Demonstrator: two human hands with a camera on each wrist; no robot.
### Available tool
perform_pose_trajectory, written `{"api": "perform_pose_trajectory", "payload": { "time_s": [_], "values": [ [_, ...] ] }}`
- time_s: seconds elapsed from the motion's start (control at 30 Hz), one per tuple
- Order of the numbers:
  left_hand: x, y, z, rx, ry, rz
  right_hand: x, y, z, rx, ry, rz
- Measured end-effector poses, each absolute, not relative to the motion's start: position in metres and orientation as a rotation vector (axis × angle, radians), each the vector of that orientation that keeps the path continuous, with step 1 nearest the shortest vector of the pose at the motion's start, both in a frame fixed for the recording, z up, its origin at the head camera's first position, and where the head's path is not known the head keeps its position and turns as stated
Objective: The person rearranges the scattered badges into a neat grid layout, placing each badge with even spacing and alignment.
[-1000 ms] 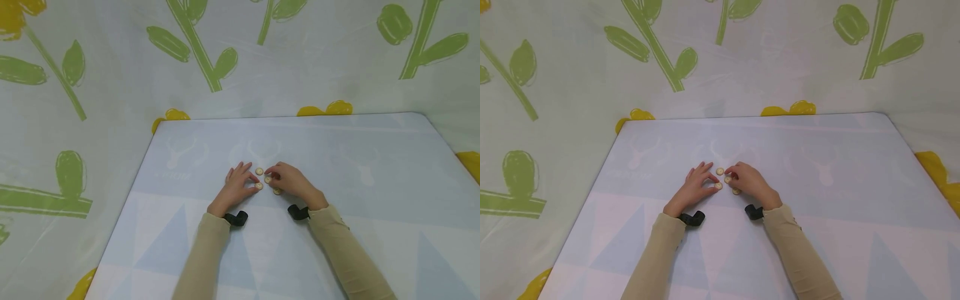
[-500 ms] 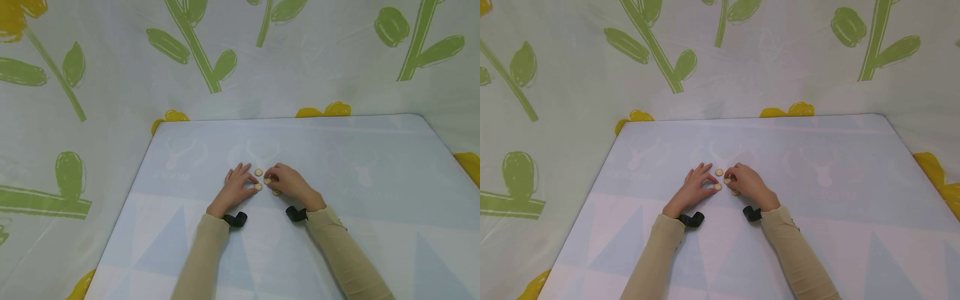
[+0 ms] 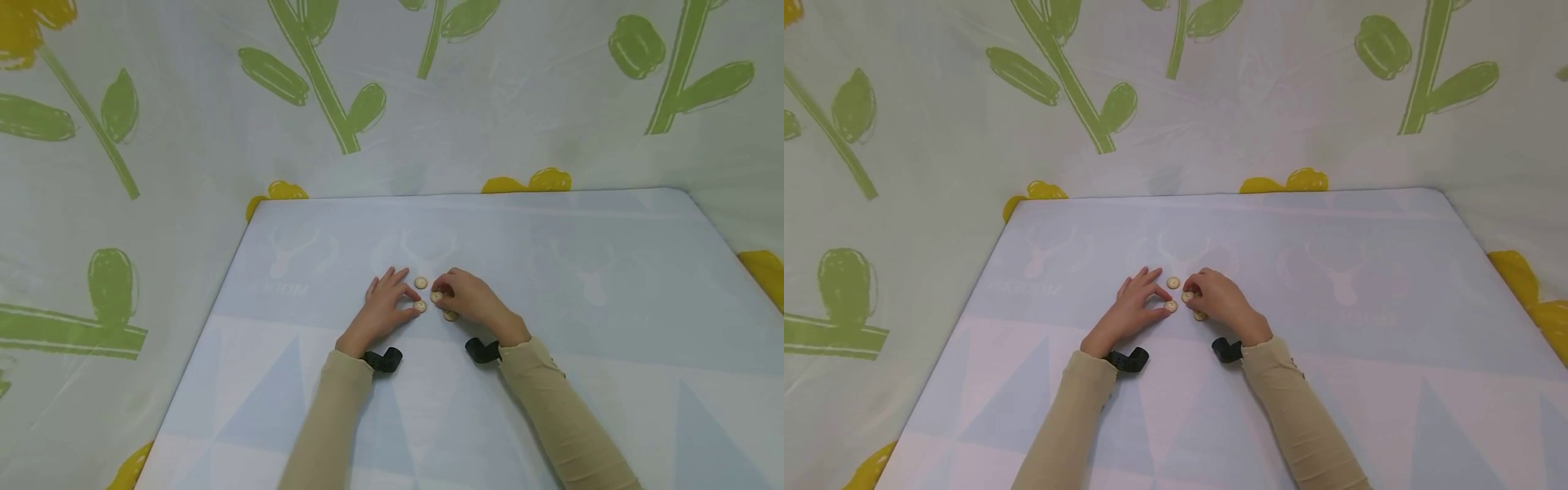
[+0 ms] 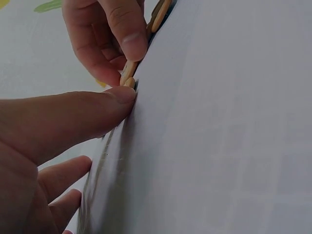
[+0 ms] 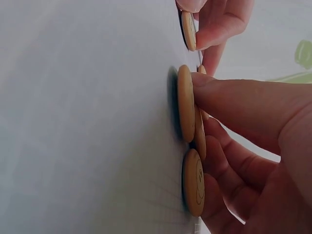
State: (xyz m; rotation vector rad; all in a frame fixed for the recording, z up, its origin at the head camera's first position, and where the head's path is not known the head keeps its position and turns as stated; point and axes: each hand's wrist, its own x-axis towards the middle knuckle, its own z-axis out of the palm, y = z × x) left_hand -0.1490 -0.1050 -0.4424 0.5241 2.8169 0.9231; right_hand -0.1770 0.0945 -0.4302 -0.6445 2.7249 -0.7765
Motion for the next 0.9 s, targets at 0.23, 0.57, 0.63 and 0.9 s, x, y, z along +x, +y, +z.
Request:
{"api": "perform_pose_trajectory", "payload": {
  "time_s": [0.23,0.57,0.63,0.9],
  "values": [
    [-0.1491,-0.1059,-0.4445,0.512,2.812,0.921,-0.1770,0.0947,-0.4299,-0.625,2.695,-0.832],
    [-0.1484,-0.1053,-0.4445,0.523,2.807,0.938,-0.1765,0.0971,-0.4292,-0.602,2.679,-0.855],
    [-0.1483,-0.1053,-0.4447,0.526,2.810,0.933,-0.1761,0.0983,-0.4295,-0.603,2.677,-0.869],
    [-0.1482,-0.1064,-0.4441,0.529,2.817,0.929,-0.1766,0.1003,-0.4281,-0.617,2.658,-0.893]
  ]
}}
